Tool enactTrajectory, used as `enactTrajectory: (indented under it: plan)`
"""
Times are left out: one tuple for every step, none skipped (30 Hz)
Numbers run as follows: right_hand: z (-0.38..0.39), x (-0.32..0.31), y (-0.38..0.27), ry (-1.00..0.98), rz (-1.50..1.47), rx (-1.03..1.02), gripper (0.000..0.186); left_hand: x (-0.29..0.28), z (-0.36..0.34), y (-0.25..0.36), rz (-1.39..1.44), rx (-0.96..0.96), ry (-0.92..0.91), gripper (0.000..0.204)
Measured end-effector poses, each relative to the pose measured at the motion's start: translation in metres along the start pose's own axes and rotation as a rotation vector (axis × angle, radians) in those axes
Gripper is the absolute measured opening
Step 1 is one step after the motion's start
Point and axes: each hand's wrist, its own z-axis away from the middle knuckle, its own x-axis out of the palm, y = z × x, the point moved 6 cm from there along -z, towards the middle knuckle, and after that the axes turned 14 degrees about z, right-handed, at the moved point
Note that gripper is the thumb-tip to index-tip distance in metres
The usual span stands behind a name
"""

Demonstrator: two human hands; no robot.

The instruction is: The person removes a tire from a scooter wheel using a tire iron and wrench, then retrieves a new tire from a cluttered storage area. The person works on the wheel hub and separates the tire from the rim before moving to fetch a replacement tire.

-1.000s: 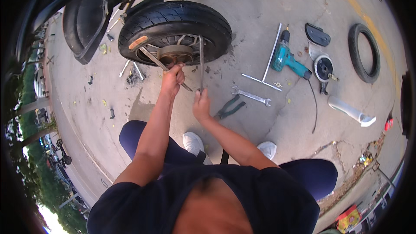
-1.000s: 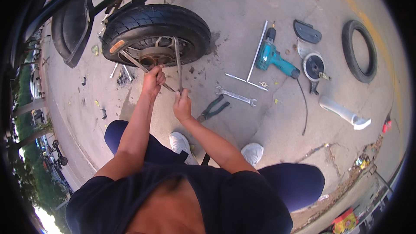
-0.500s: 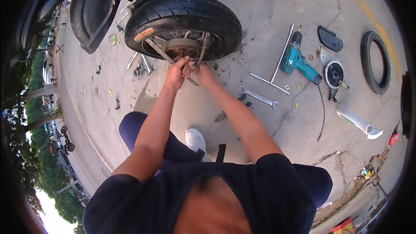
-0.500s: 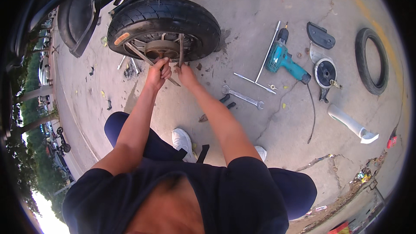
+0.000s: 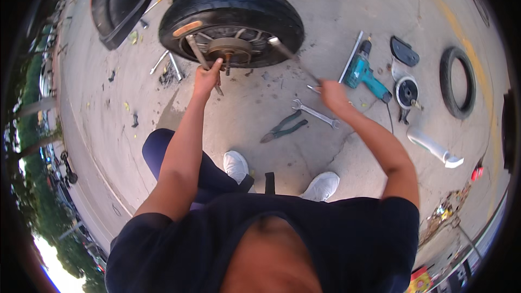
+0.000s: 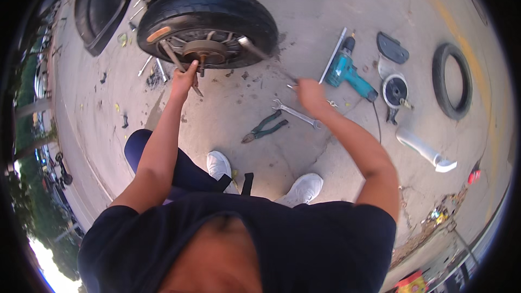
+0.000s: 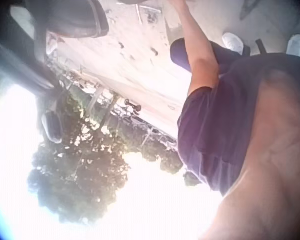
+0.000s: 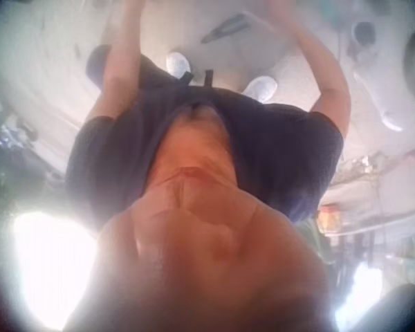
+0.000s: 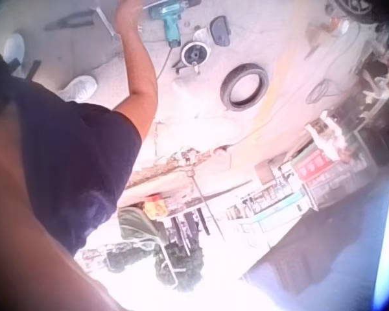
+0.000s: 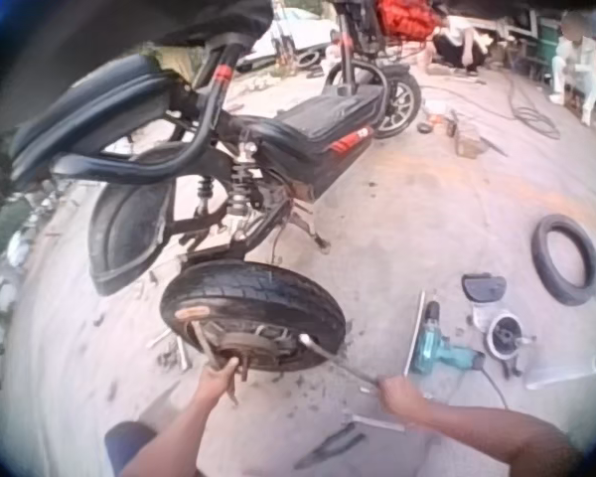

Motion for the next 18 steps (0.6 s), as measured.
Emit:
enactTrajectory:
  plan:
    - [0.012, -0.031, 0.009, 0.024, 0.077, -0.01, 0.022, -0.006, -0.001, 0.009, -0.11, 0.036, 0.058, 0.041]
    - [0.022, -0.055, 0.018, 0.014, 0.096, -0.049, 0.02, -0.013, 0.0, 0.016, -0.221, 0.062, 0.11, 0.041]
    - [0.031, -0.073, 0.026, 0.005, 0.117, -0.078, 0.019, -0.021, -0.004, 0.016, -0.282, 0.051, 0.102, 0.043]
    - [0.036, -0.087, 0.031, 0.04, 0.117, -0.097, 0.017, -0.031, -0.009, 0.016, -0.341, 0.08, 0.124, 0.043]
    - [0.042, -0.099, 0.034, 0.071, 0.118, -0.114, 0.017, -0.04, -0.011, 0.015, -0.401, 0.106, 0.143, 0.043]
    - [0.048, -0.106, 0.036, 0.102, 0.118, -0.131, 0.016, -0.051, -0.012, 0.015, -0.46, 0.132, 0.162, 0.044]
    - [0.054, -0.113, 0.04, 0.146, 0.159, -0.148, 0.016, -0.051, -0.014, 0.025, -0.478, 0.112, 0.085, 0.044]
    - [0.058, -0.117, 0.04, 0.191, 0.19, -0.178, 0.016, -0.062, -0.019, 0.028, -0.531, 0.107, 0.022, 0.044]
    - [0.061, -0.12, 0.039, 0.236, 0.218, -0.209, 0.017, -0.076, -0.028, 0.028, -0.586, 0.1, -0.041, 0.044]
    - [0.065, -0.118, 0.039, 0.258, 0.248, -0.203, 0.017, -0.079, -0.033, 0.034, -0.642, 0.093, -0.115, 0.044]
    - [0.069, -0.115, 0.04, 0.28, 0.276, -0.197, 0.018, -0.084, -0.038, 0.04, -0.671, 0.067, -0.187, 0.044]
    - [0.07, -0.112, 0.039, 0.302, 0.303, -0.192, 0.018, -0.089, -0.04, 0.05, -0.726, 0.118, -0.199, 0.044]
    - [0.072, -0.108, 0.041, 0.306, 0.32, -0.203, 0.018, -0.085, -0.038, 0.06, -0.776, 0.166, -0.221, 0.045]
    - [0.074, -0.103, 0.043, 0.31, 0.335, -0.214, 0.018, -0.084, -0.037, 0.066, -0.828, 0.214, -0.243, 0.045]
    - [0.075, -0.099, 0.043, 0.315, 0.35, -0.225, 0.018, -0.088, -0.039, 0.068, -0.886, 0.303, -0.208, 0.047]
    - [0.074, -0.096, 0.044, 0.29, 0.339, -0.243, 0.018, -0.093, -0.041, 0.065, -0.933, 0.301, -0.143, 0.047]
    - [0.074, -0.094, 0.045, 0.265, 0.327, -0.262, 0.019, -0.097, -0.041, 0.062, -0.98, 0.3, -0.077, 0.048]
    - [0.072, -0.093, 0.045, 0.241, 0.315, -0.281, 0.019, -0.103, -0.04, 0.059, -1.026, 0.299, -0.009, 0.049]
